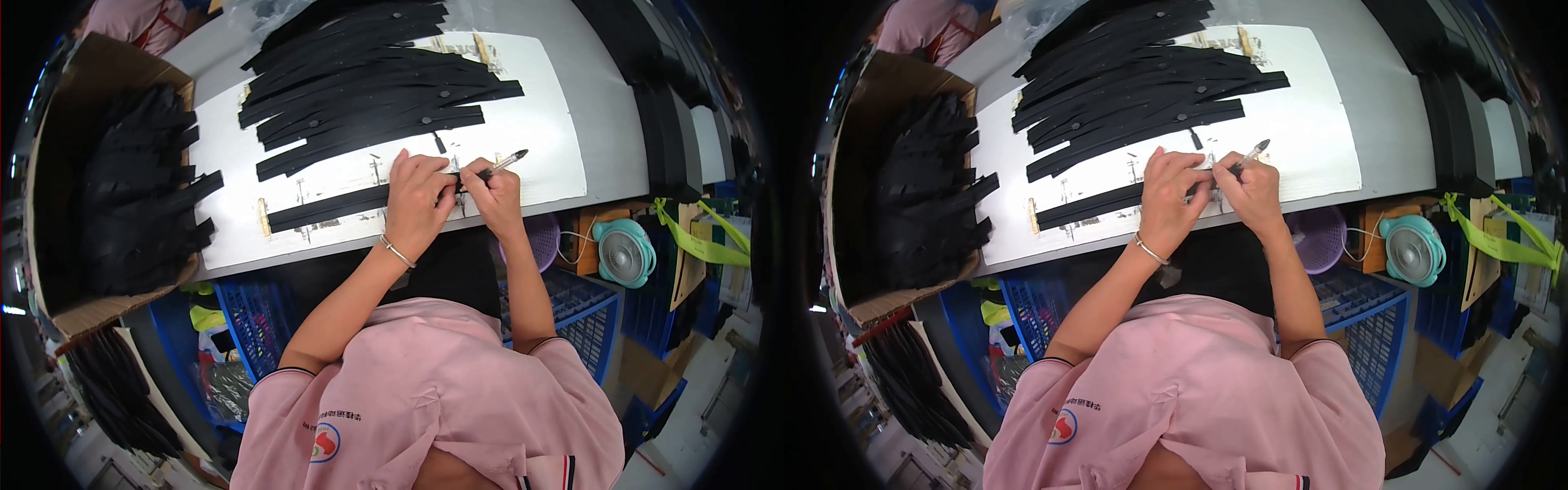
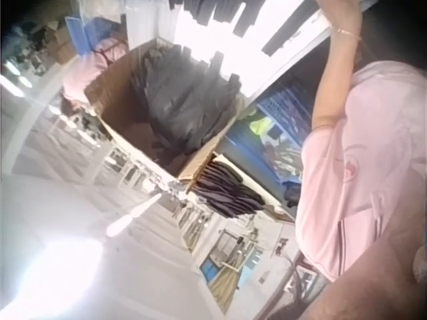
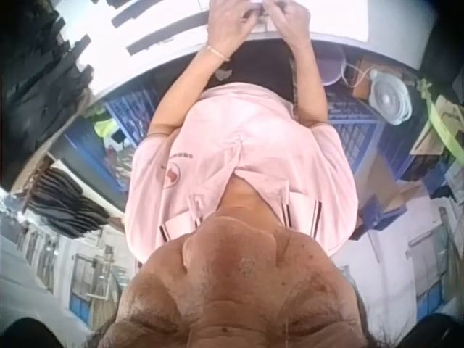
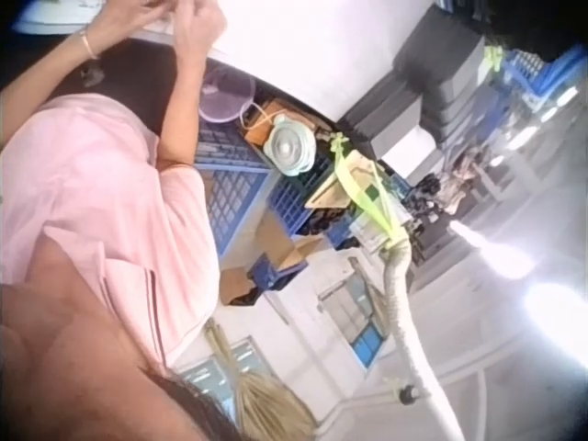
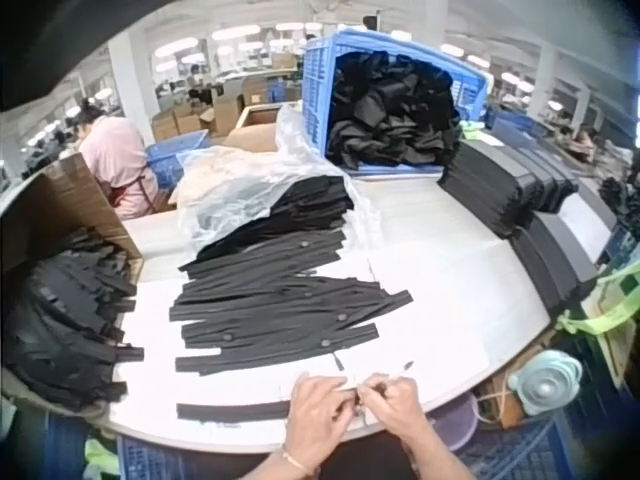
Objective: Marking and organizing black fabric strips on a workbench in an industrial setting.
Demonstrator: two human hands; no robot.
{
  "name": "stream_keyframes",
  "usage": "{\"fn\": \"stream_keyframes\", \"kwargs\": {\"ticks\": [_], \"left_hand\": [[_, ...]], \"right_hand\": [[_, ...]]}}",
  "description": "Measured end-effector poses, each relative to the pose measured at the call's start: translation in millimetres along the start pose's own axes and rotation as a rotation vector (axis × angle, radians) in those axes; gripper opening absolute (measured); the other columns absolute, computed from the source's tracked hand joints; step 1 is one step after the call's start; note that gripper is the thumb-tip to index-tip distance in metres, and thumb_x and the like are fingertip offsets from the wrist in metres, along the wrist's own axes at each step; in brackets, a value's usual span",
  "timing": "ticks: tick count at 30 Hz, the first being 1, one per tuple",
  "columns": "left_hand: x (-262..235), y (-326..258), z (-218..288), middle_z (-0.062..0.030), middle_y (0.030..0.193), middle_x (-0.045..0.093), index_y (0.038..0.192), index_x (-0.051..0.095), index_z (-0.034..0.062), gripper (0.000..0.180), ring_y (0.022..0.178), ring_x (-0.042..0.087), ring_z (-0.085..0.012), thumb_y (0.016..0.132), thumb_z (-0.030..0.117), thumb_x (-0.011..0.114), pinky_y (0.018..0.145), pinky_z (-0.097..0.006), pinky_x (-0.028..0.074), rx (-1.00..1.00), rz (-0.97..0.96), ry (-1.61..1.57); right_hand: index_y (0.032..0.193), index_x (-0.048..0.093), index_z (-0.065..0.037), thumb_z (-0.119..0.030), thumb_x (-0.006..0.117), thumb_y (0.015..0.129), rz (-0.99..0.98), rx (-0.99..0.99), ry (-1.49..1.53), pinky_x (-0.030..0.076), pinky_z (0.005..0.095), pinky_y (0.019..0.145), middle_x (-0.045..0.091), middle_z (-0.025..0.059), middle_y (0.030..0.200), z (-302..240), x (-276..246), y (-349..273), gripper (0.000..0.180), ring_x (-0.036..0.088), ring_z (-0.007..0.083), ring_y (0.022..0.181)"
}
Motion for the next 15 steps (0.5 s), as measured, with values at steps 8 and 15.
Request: {"fn": "stream_keyframes", "kwargs": {"ticks": [8, 15], "left_hand": [[19.4, 5.0, 0.9, -0.0136, 0.099, 0.065, 0.080, 0.066, 0.0051, 0.011, 0.103, 0.058, -0.0344, 0.073, 0.012, 0.070, 0.099, -0.048, 0.042, -0.129, -0.225, 0.052], [-16.4, -12.3, -18.9, -0.0222, 0.169, 0.012, 0.157, 0.036, 0.0101, 0.087, 0.159, 0.001, -0.0379, 0.086, 0.039, 0.077, 0.122, -0.066, 0.001, -0.054, -0.074, 0.322]], "right_hand": [[0.084, 0.071, 0.002, -0.010, 0.065, 0.093, -0.057, 0.281, 0.193, 0.048, 0.0300, 0.064, 0.070, 0.0065, 0.077, 32.3, -10.5, -10.3, 0.015, 0.062, 0.0124, 0.071], [0.080, 0.060, -0.004, -0.016, 0.058, 0.100, 0.209, 0.123, 0.260, 0.028, 0.0190, 0.052, 0.056, -0.0019, 0.075, 43.1, -10.5, -8.4, 0.023, 0.040, 0.0026, 0.059]]}}
Point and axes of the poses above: each hand's wrist, its own y-axis towards the middle knuckle, its own x-axis out of the palm, z = x × y, the point moved 3 cm from there along y, towards the middle knuckle
